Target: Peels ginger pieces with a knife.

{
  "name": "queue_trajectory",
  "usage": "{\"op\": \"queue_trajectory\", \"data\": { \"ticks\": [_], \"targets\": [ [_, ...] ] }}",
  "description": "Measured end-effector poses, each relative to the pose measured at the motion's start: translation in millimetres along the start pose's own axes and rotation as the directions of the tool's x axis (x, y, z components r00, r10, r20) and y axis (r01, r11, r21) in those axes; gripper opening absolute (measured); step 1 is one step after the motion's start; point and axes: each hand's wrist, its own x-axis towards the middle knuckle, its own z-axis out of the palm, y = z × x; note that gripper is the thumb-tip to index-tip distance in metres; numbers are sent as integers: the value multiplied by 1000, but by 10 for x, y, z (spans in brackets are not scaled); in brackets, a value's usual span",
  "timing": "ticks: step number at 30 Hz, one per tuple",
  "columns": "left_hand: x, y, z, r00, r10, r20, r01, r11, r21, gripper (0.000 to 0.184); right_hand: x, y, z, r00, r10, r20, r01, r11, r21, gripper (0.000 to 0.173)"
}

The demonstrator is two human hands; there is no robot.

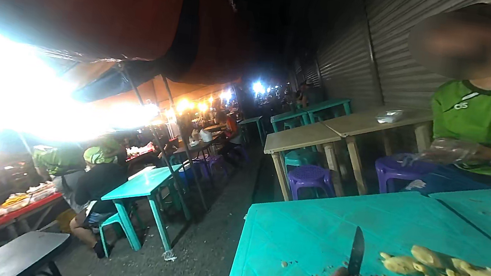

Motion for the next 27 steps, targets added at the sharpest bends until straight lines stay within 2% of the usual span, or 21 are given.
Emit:
{"op": "queue_trajectory", "data": {
  "ticks": [4,8,10,12,14,16,19,23,27],
  "targets": [
    [-3,10,-23,999,42,31,-40,996,-77,32,11,41,-104,993,-15,119,3,995,102,29],
    [8,24,-25,999,41,21,-39,995,-97,33,1,42,-138,982,-25,185,3,993,118,32],
    [40,-22,-35,997,69,-21,-70,997,-37,33,-32,7,-93,992,-3,124,-10,994,105,32],
    [17,20,-22,992,88,-90,-75,986,147,32,-60,-26,-18,1000,24,-20,-21,992,126,31],
    [-42,116,-8,989,60,-135,-6,929,369,35,-59,-28,29,987,44,-156,-15,983,183,28],
    [-80,212,30,990,-6,-142,76,866,493,37,-47,-20,59,970,50,-237,-1,979,203,26],
    [-103,265,110,993,-36,-114,92,841,534,40,-56,-28,149,947,43,-319,-4,993,122,25],
    [-103,277,171,993,-95,-74,120,819,562,49,-66,-17,212,940,5,-340,13,999,50,21],
    [-84,174,154,998,-39,-54,60,864,501,48,-73,8,222,946,-38,-321,40,999,1,21]
  ]
}}
